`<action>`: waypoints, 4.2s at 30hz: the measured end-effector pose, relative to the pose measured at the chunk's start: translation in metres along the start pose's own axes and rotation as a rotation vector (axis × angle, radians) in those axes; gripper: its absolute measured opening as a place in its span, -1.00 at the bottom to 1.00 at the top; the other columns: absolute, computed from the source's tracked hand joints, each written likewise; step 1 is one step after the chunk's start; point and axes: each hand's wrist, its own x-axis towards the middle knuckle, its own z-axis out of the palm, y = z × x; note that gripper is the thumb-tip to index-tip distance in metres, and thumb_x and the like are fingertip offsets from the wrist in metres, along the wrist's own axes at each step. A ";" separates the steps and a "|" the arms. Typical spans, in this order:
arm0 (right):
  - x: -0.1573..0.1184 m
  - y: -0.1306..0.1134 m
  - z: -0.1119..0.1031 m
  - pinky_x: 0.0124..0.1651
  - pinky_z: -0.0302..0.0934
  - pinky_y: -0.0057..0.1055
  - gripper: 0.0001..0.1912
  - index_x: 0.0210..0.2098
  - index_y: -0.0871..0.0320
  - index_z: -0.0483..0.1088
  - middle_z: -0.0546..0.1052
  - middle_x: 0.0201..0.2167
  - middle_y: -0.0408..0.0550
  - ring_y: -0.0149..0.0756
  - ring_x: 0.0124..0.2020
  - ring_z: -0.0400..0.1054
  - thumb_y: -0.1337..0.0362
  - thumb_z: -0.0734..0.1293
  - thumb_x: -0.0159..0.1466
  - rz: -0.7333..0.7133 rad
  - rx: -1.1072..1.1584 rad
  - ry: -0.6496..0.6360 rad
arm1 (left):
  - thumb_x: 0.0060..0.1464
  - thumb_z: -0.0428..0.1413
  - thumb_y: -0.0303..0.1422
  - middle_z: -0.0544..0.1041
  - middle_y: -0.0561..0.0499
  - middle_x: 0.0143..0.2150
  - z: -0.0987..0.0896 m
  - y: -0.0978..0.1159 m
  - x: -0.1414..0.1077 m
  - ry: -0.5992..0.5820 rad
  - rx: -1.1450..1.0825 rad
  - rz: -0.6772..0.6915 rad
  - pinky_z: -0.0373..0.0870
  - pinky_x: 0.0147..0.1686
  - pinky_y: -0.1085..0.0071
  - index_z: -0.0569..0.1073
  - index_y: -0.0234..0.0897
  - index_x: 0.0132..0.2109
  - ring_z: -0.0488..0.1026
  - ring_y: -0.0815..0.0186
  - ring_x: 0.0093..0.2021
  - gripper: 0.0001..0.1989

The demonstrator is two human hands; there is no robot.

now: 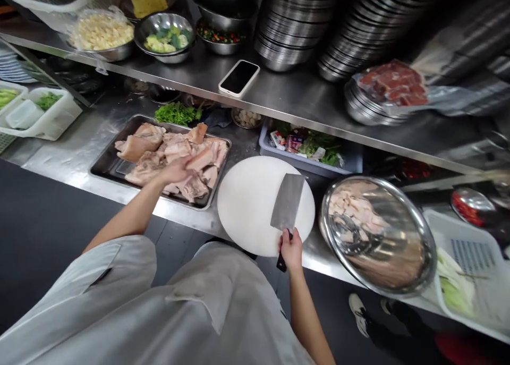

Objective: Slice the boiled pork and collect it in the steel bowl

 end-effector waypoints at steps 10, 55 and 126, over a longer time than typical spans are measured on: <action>-0.062 0.025 -0.091 -0.64 0.15 -0.44 -0.53 -0.26 0.02 0.17 0.31 -0.60 -0.36 -0.42 -0.72 0.19 -0.24 0.28 0.30 0.142 0.269 -0.051 | 0.31 -0.05 -0.50 0.57 -0.27 0.05 0.222 0.243 -0.044 0.044 0.226 0.541 0.38 0.10 0.02 0.46 -0.24 0.23 0.50 -0.04 0.12 -0.59; -0.043 -0.005 0.015 -0.48 0.18 -0.38 -0.87 -0.22 0.07 0.30 0.30 -0.72 -0.32 -0.29 -0.70 0.27 0.16 0.26 0.42 0.075 -0.155 -0.465 | 0.43 -0.02 -0.33 0.64 -0.12 -0.05 0.239 0.115 -0.040 0.165 -0.153 0.832 0.48 0.04 0.08 0.62 -0.18 -0.02 0.50 0.16 0.00 -0.71; -0.040 -0.027 -0.001 -0.60 0.16 -0.38 -0.82 -0.25 0.03 0.22 0.30 -0.70 -0.30 -0.27 -0.74 0.27 0.13 0.26 0.44 0.212 -0.204 -0.339 | 0.39 0.01 -0.37 0.63 -0.12 -0.01 0.223 0.118 -0.009 0.209 -0.206 0.896 0.54 0.12 0.09 0.59 -0.21 0.01 0.55 0.19 0.05 -0.75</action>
